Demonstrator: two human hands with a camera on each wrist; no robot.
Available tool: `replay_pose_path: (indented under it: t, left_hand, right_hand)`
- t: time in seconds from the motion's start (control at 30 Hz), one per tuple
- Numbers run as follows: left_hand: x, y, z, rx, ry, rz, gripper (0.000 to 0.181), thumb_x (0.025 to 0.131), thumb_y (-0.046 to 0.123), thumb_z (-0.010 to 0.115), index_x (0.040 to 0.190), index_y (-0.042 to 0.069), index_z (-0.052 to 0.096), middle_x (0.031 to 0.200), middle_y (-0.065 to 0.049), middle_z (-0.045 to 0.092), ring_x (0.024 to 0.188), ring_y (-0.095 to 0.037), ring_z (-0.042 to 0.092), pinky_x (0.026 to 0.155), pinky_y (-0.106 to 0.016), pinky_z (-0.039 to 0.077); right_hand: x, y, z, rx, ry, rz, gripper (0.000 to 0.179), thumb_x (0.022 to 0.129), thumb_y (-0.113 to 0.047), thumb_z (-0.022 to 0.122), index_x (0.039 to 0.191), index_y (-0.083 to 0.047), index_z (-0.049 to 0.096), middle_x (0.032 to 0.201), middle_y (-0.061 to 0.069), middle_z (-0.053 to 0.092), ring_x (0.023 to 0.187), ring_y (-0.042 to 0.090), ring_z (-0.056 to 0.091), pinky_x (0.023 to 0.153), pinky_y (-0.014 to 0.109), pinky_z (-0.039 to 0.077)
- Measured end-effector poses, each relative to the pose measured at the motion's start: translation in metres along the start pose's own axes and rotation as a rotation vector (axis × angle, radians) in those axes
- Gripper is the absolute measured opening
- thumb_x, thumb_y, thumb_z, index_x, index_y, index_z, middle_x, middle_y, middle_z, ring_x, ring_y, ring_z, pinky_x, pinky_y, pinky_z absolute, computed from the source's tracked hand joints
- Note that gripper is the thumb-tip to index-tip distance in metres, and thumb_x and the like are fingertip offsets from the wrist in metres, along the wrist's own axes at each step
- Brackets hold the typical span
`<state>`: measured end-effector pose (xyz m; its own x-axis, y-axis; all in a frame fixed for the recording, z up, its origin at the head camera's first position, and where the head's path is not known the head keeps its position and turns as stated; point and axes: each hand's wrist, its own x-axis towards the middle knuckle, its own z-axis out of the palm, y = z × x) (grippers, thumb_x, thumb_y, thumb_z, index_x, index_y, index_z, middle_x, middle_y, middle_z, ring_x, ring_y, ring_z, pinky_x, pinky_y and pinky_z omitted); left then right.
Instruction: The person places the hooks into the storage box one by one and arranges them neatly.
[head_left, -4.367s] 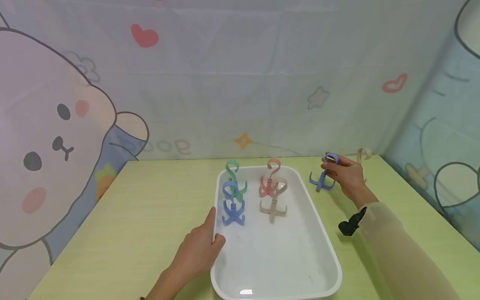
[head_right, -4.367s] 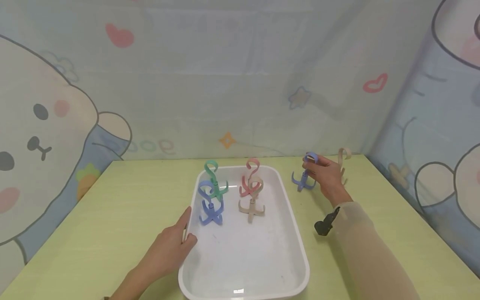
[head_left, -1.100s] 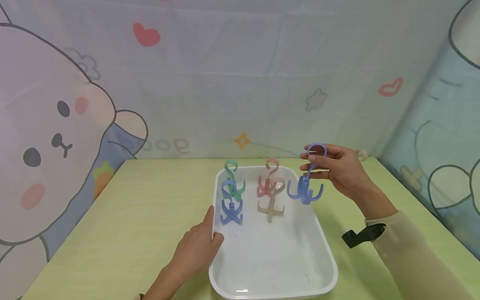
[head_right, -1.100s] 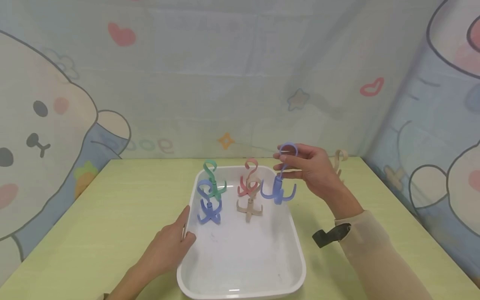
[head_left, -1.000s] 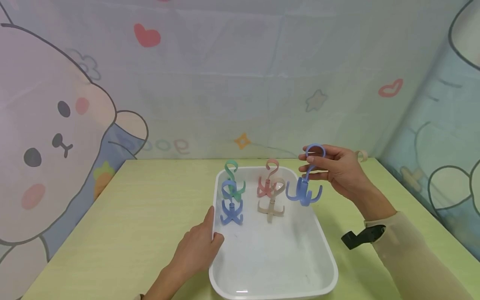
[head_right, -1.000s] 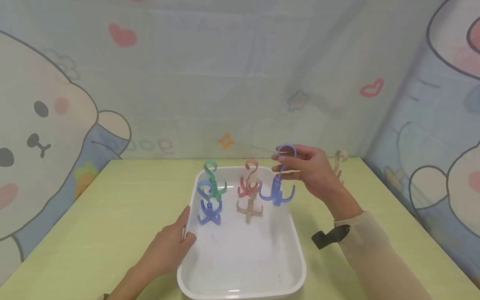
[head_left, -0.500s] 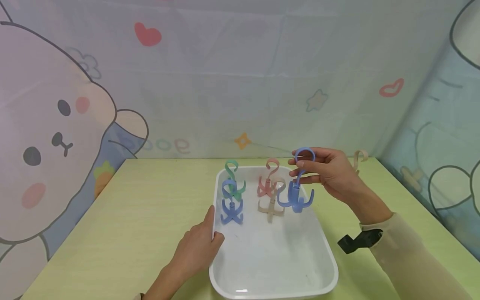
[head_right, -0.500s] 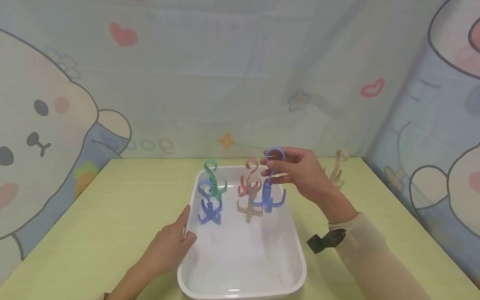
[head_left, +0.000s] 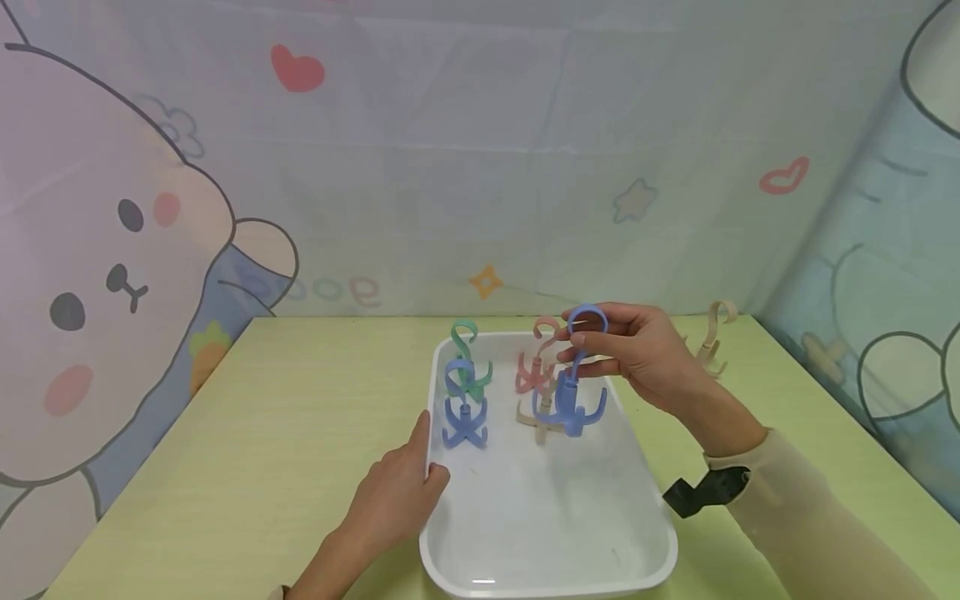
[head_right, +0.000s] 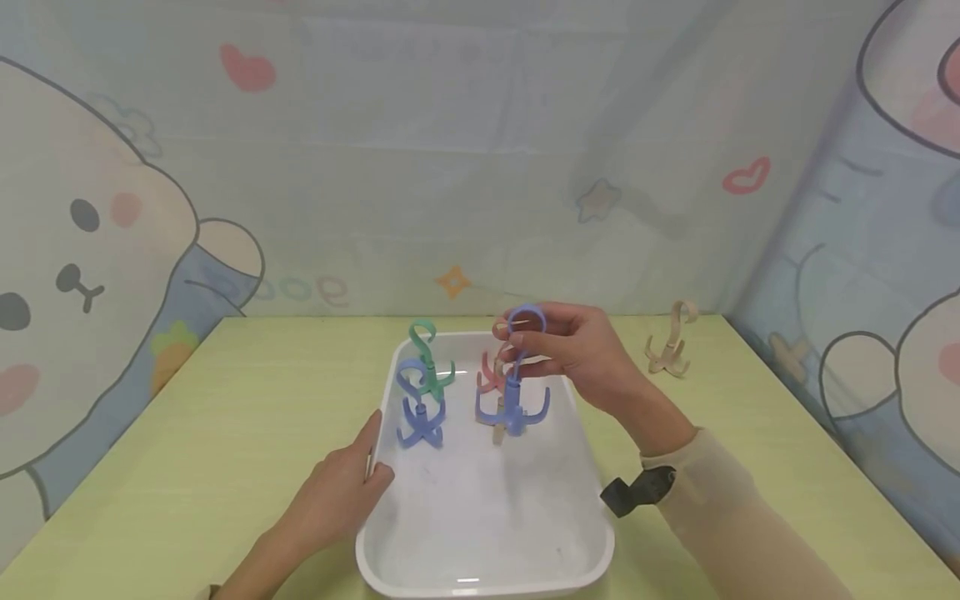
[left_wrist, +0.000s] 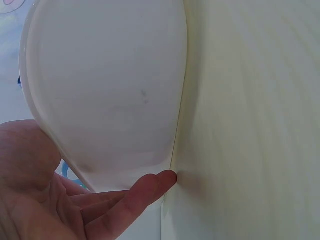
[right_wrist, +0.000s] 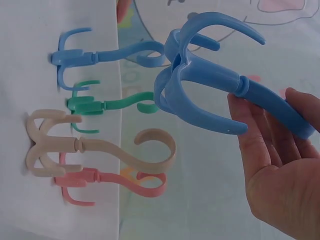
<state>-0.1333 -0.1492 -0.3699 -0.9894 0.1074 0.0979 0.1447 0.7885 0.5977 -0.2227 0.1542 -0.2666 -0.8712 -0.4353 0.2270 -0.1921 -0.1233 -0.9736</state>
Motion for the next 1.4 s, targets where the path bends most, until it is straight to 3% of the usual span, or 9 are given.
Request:
replay_pose_path:
  t: [0.47,0.8,1.0,1.23,1.4]
  left_hand:
    - [0.000,-0.001,0.000,0.004,0.004,0.005,0.075,0.094,0.016,0.053,0.163,-0.005,0.030,0.137,-0.028,0.066,0.082,-0.023,0.069,0.061,-0.035,0.052]
    - [0.000,-0.002,0.002,0.006,0.004,-0.001,0.075,0.094,0.016,0.053,0.163,-0.005,0.030,0.138,-0.028,0.066,0.080,-0.022,0.067,0.061,-0.034,0.051]
    - [0.001,-0.002,0.002,0.015,0.003,-0.003,0.075,0.095,0.016,0.054,0.163,-0.005,0.029,0.138,-0.028,0.066,0.079,-0.022,0.067,0.060,-0.034,0.052]
    - [0.001,-0.001,0.000,0.021,0.001,0.003,0.076,0.095,0.016,0.054,0.163,-0.005,0.029,0.136,-0.028,0.067,0.076,-0.021,0.064,0.061,-0.035,0.051]
    - [0.002,-0.001,-0.001,0.022,-0.006,-0.012,0.076,0.095,0.017,0.055,0.163,-0.005,0.029,0.137,-0.028,0.066,0.074,-0.021,0.062,0.060,-0.033,0.050]
  right_hand:
    - [0.006,0.008,0.018,-0.030,-0.034,-0.007,0.026,0.097,0.004,0.066,0.121,0.000,0.075,0.105,0.005,0.081,0.090,0.021,0.079,0.085,0.044,0.063]
    - [0.009,0.013,0.033,-0.004,-0.057,0.008,0.027,0.095,0.006,0.067,0.115,-0.010,0.077,0.106,0.009,0.081,0.089,0.020,0.079,0.085,0.044,0.064]
    - [0.010,0.020,0.039,0.003,-0.073,0.027,0.028,0.094,0.006,0.069,0.113,-0.013,0.078,0.104,0.005,0.081,0.088,0.020,0.080,0.085,0.041,0.064]
    - [0.010,0.028,0.047,-0.023,-0.071,0.060,0.033,0.093,0.002,0.073,0.126,0.005,0.071,0.105,0.005,0.081,0.091,0.022,0.080,0.085,0.042,0.063]
    - [0.010,0.033,0.052,-0.034,-0.093,0.081,0.034,0.093,0.003,0.072,0.127,0.010,0.068,0.107,0.006,0.081,0.093,0.022,0.080,0.086,0.043,0.063]
